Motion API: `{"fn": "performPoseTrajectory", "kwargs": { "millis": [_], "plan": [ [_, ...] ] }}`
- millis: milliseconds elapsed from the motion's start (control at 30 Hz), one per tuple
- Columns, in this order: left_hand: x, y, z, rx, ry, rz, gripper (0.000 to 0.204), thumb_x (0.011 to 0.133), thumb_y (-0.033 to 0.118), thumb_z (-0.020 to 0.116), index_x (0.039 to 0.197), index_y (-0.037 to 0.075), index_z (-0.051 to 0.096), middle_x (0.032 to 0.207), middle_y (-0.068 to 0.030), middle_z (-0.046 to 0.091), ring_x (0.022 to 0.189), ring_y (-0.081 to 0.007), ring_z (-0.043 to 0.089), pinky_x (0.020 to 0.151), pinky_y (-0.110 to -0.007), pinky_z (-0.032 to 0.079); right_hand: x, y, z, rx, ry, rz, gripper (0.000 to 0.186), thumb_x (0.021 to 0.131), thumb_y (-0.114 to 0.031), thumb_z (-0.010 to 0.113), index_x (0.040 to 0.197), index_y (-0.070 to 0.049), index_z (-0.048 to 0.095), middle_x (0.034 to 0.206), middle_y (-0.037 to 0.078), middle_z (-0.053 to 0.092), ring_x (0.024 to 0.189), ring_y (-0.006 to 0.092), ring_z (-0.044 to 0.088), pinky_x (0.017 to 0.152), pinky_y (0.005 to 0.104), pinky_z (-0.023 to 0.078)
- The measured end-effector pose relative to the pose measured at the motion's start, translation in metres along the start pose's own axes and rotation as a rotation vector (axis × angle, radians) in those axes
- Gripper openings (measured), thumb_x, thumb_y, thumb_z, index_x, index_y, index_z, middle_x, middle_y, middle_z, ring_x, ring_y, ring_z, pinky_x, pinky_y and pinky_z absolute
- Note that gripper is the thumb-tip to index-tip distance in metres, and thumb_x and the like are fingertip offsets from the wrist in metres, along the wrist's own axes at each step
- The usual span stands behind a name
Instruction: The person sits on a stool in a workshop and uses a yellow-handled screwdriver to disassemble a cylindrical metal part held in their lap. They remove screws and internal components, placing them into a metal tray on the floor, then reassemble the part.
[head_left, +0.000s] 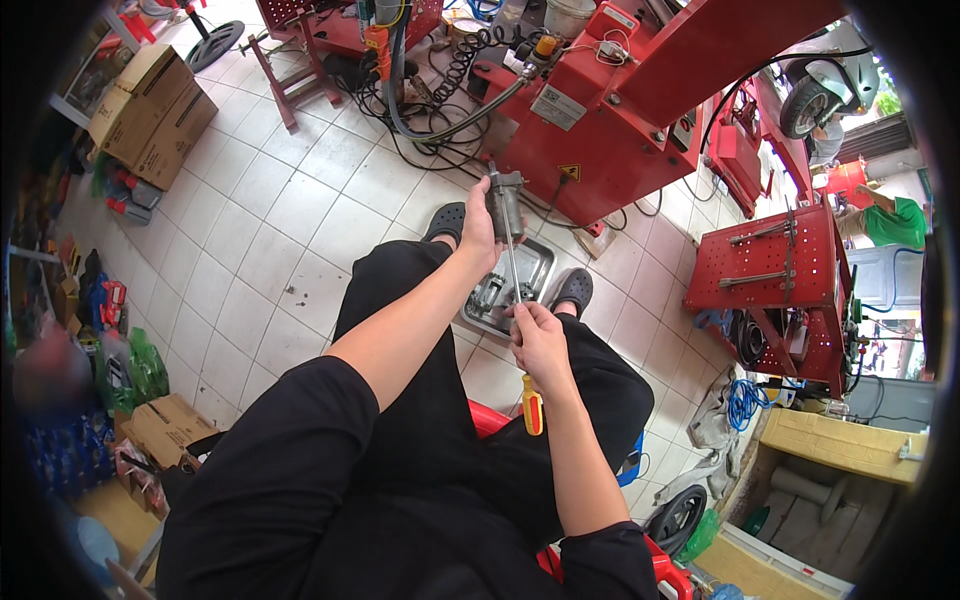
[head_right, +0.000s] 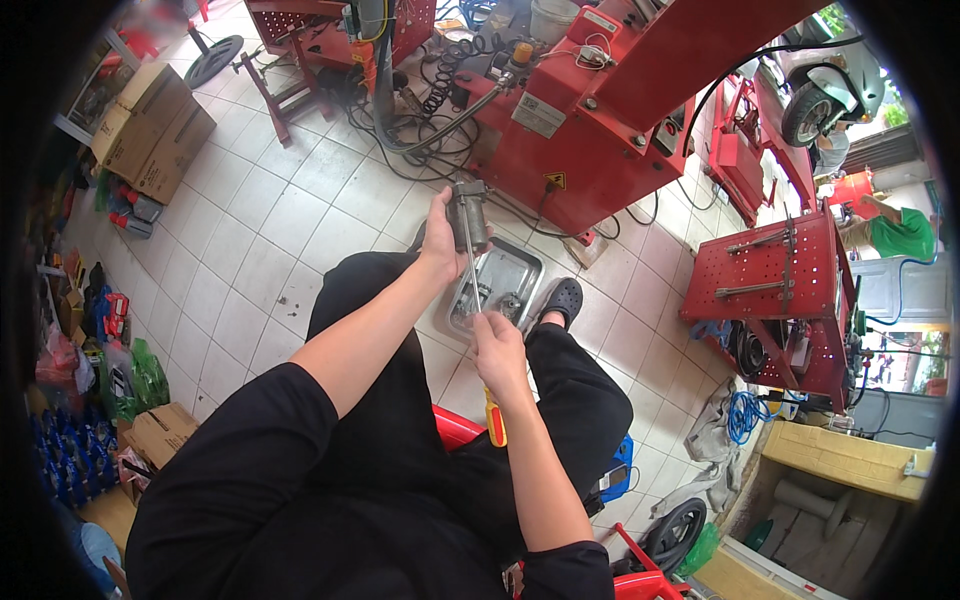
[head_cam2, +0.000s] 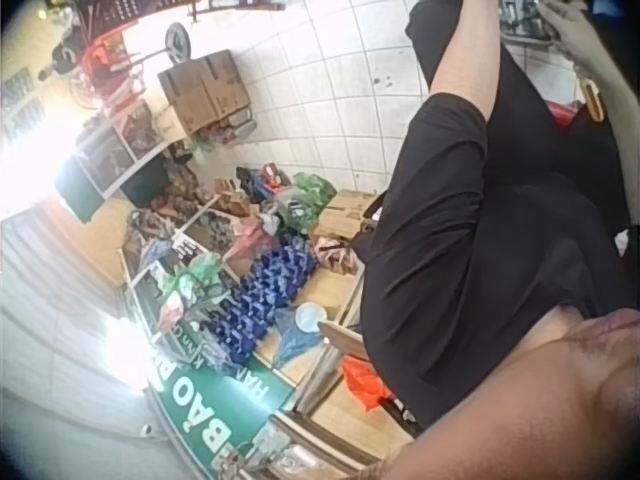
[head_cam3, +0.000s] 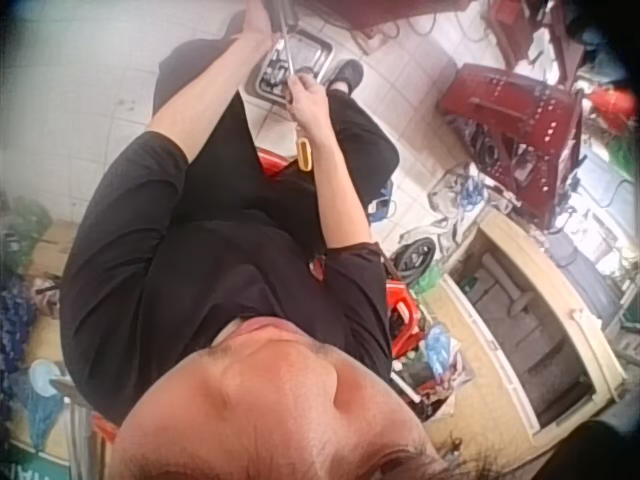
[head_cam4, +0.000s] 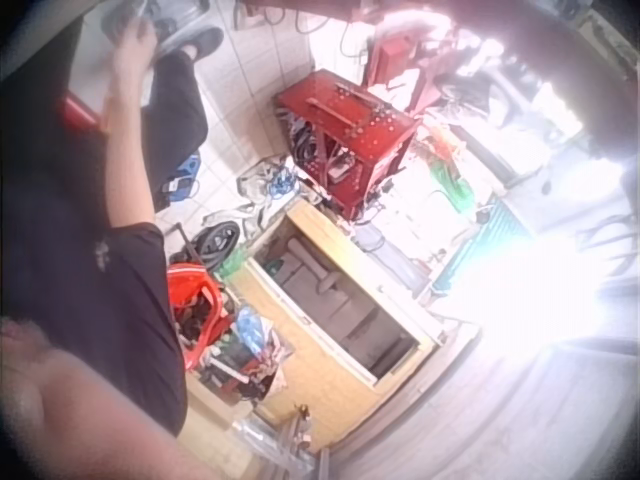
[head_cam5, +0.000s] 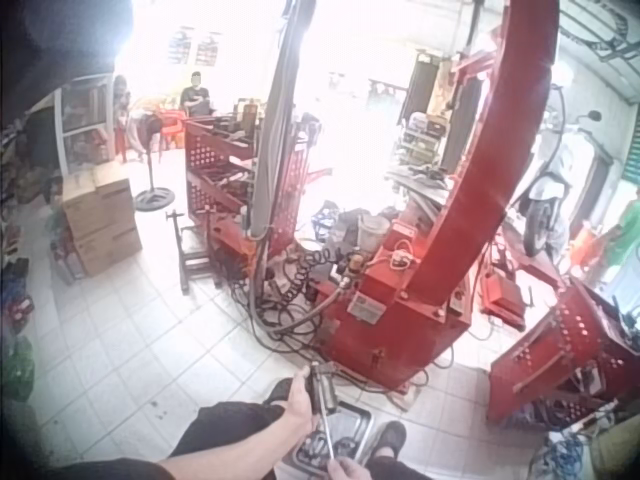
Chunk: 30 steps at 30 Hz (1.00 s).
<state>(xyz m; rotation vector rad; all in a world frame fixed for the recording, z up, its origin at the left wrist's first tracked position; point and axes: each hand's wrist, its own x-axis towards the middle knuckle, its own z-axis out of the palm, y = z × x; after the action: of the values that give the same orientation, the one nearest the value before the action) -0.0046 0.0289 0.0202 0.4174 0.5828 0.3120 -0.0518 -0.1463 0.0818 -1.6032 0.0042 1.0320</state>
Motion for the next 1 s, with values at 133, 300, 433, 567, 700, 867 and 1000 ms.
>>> {"fn": "performPoseTrajectory", "kwargs": {
  "millis": [133, 300, 433, 567, 700, 867, 1000],
  "plan": [
    [0.0, 0.0, -0.001, -0.017, -0.002, -0.015, 0.05, 0.086, 0.056, 0.038, 0.087, 0.009, 0.054, 0.072, -0.0077, 0.059, 0.066, -0.0226, 0.061, 0.055, -0.04, 0.049, -0.002, 0.002, 0.0, -0.051, 0.033, 0.009, 0.019, 0.095, -0.022, 0.046, 0.09, -0.005, 0.054, 0.058, -0.004, 0.04, 0.037, 0.0039, 0.031, 0.033, 0.0189, 0.022],
    [0.002, -0.001, -0.003, -0.027, -0.076, -0.002, 0.049, 0.088, 0.053, 0.036, 0.091, 0.008, 0.054, 0.073, -0.0081, 0.059, 0.067, -0.0224, 0.06, 0.057, -0.038, 0.049, -0.002, 0.002, -0.006, -0.274, 0.154, -0.156, 0.026, 0.085, -0.023, 0.058, 0.092, 0.003, 0.06, 0.062, 0.002, 0.054, 0.057, 0.0073, 0.048, 0.052, 0.0251, 0.038],
    [-0.003, -0.009, -0.002, 0.001, -0.054, 0.009, 0.046, 0.089, 0.049, 0.034, 0.089, 0.007, 0.055, 0.072, -0.0072, 0.059, 0.065, -0.0218, 0.06, 0.058, -0.035, 0.048, 0.004, -0.054, 0.01, -0.419, 0.345, -0.343, 0.03, 0.08, -0.023, 0.063, 0.09, 0.005, 0.061, 0.065, 0.009, 0.059, 0.06, 0.0141, 0.055, 0.057, 0.0294, 0.043],
    [0.009, -0.038, -0.009, 0.026, -0.044, -0.005, 0.037, 0.088, 0.044, 0.041, 0.102, 0.01, 0.047, 0.083, -0.0043, 0.057, 0.074, -0.0167, 0.058, 0.06, -0.029, 0.045, 0.061, -0.051, 0.013, -0.42, 0.507, -0.6, 0.03, 0.079, -0.021, 0.065, 0.093, 0.005, 0.061, 0.061, 0.008, 0.057, 0.055, 0.0127, 0.052, 0.053, 0.029, 0.042],
    [0.009, -0.054, -0.02, 0.116, -0.007, 0.084, 0.046, 0.087, 0.04, 0.048, 0.121, 0.013, 0.031, 0.102, -0.0053, 0.051, 0.087, -0.0137, 0.054, 0.066, -0.028, 0.045, 0.076, -0.052, 0.019, -0.429, 0.59, -0.564, 0.029, 0.08, -0.02, 0.065, 0.094, 0.005, 0.061, 0.059, 0.009, 0.058, 0.054, 0.0125, 0.055, 0.053, 0.0281, 0.044],
    [-0.016, -0.051, 0.007, 0.21, 0.124, 0.149, 0.063, 0.086, 0.039, 0.051, 0.131, 0.007, 0.022, 0.111, -0.0113, 0.049, 0.096, -0.0182, 0.052, 0.08, -0.029, 0.043, 0.08, -0.05, 0.019, -0.396, 0.646, -0.565, 0.026, 0.08, -0.02, 0.061, 0.09, 0.005, 0.061, 0.074, 0.02, 0.062, 0.066, 0.0293, 0.062, 0.063, 0.0355, 0.047],
    [-0.02, -0.047, 0.009, 0.21, 0.218, 0.152, 0.069, 0.086, 0.039, 0.052, 0.135, 0.003, 0.019, 0.117, -0.0157, 0.046, 0.104, -0.0214, 0.049, 0.088, -0.03, 0.04, 0.088, -0.039, 0.017, -0.398, 0.628, -0.53, 0.024, 0.08, -0.019, 0.062, 0.087, 0.004, 0.061, 0.078, 0.02, 0.063, 0.07, 0.0294, 0.063, 0.065, 0.0352, 0.048]
  ]
}}
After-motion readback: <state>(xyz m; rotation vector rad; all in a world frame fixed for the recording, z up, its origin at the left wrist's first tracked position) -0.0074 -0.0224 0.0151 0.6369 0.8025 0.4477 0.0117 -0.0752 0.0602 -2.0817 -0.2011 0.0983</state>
